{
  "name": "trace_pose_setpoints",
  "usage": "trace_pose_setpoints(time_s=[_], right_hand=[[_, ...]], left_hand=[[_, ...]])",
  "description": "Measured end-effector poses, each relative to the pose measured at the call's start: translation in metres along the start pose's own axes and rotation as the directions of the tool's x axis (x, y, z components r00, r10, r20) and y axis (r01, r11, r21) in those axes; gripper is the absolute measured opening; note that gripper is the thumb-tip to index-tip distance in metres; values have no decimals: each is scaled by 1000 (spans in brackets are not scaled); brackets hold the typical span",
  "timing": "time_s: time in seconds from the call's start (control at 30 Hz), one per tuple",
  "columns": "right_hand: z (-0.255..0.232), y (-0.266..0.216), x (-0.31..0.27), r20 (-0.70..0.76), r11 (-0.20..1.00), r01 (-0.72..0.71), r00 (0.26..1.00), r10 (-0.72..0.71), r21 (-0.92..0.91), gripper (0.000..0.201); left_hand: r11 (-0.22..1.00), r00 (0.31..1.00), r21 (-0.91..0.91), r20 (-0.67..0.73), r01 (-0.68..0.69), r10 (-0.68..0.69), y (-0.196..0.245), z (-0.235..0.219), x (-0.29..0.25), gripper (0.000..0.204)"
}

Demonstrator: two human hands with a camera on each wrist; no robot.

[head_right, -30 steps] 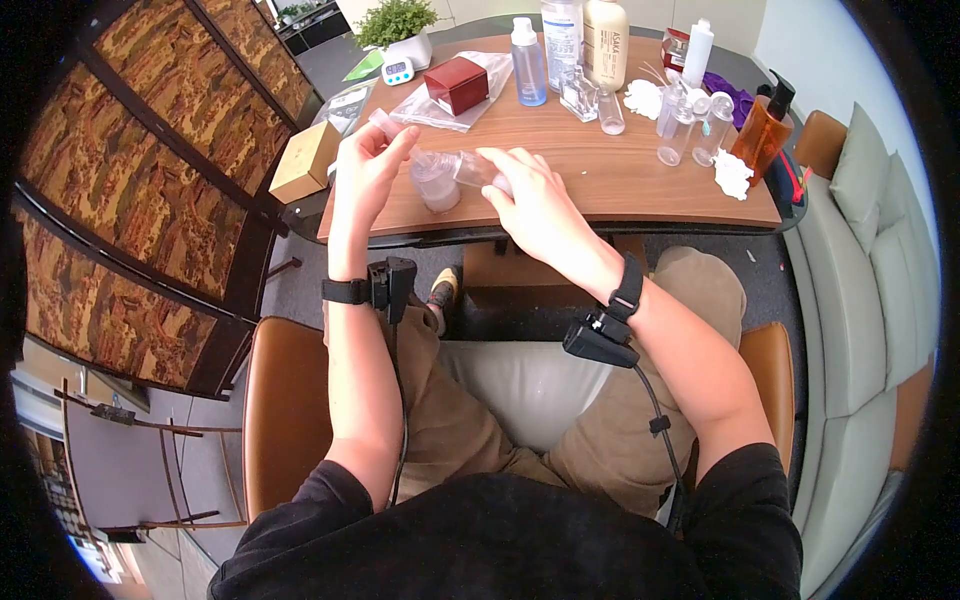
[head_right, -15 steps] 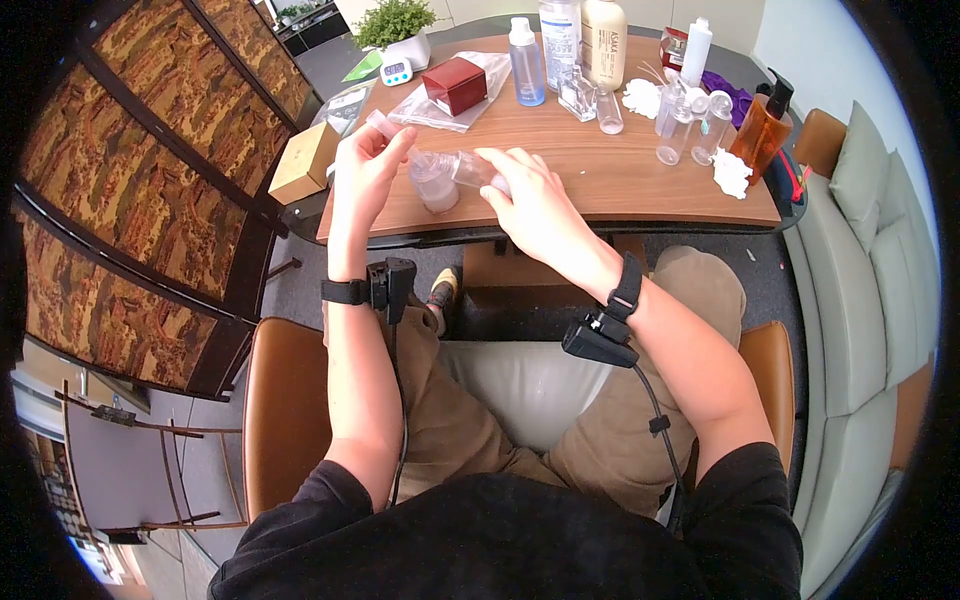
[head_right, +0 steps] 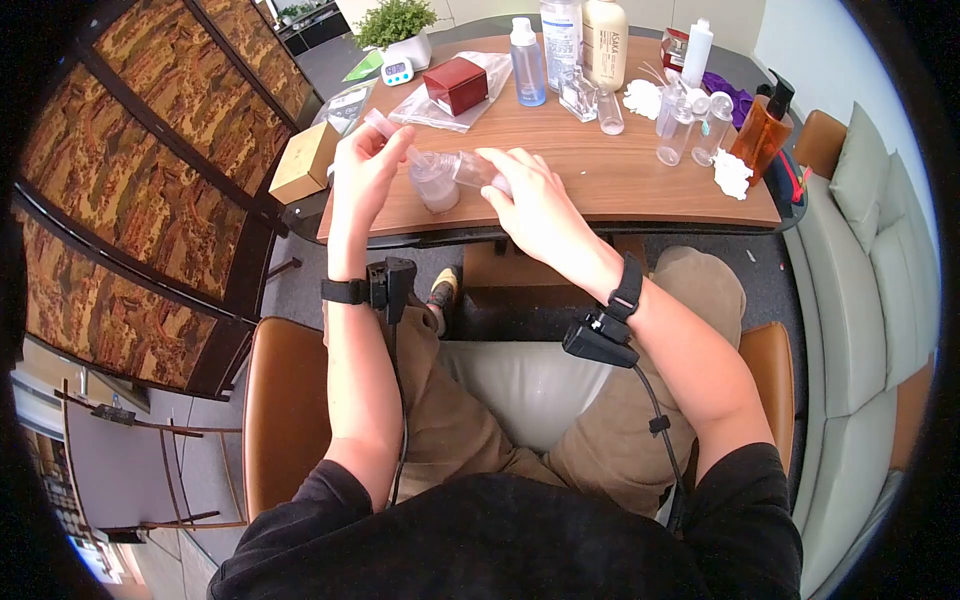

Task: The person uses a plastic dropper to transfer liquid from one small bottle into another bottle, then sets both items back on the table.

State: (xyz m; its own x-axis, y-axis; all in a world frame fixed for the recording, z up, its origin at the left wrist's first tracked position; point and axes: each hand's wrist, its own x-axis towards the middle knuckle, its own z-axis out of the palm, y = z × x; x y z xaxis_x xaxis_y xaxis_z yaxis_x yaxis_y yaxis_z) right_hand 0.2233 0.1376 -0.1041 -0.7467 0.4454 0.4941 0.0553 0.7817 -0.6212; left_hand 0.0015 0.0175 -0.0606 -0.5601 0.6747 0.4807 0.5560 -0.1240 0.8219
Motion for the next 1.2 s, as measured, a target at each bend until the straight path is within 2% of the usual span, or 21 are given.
trace_pose_setpoints(time_s=[0.07,0.13,0.17,0.23,0.27,0.3,0.4,0.53,0.6,0.7,1.07,1.2], right_hand=[[0,0,0,4,1000,-3,1000,3,-1,45],[-1,-1,0,13,1000,-8,1000,8,4,45],[-1,-1,0,12,1000,-9,1000,9,4,45],[-1,-1,-1,4,1000,-1,1000,1,10,45],[-1,-1,-1,4,1000,-2,1000,2,11,45],[-1,0,0,1,1000,4,1000,-4,13,45],[0,1,-1,-4,1000,12,1000,-12,16,45],[0,1,0,-1,1000,10,1000,-10,17,44],[0,1,0,-3,1000,17,1000,-17,13,44],[1,3,0,-6,1000,22,1000,-22,10,44],[2,3,1,-22,999,27,999,-26,24,47],[1,3,0,2,1000,7,1000,-7,12,45]], left_hand=[[1000,1000,-20,-3,-3,3,0,-2,0,29],[999,995,-32,-94,-18,15,-2,-5,1,24],[999,996,-32,-93,-18,15,-5,-7,3,24],[987,982,-139,-180,-79,53,-8,-11,5,20],[980,970,-134,-214,-146,115,-8,-13,5,17],[980,970,-134,-213,-146,115,-8,-13,4,17],[942,903,-236,-411,-240,128,-1,-13,2,12],[930,905,-271,-406,-250,125,0,-15,1,12],[909,939,-357,-333,-214,90,-1,-11,2,13],[930,947,-321,-312,-180,76,-3,-5,3,14],[925,952,-327,-290,-193,96,0,-2,3,15],[929,966,-325,-235,-179,104,1,-1,3,17]])
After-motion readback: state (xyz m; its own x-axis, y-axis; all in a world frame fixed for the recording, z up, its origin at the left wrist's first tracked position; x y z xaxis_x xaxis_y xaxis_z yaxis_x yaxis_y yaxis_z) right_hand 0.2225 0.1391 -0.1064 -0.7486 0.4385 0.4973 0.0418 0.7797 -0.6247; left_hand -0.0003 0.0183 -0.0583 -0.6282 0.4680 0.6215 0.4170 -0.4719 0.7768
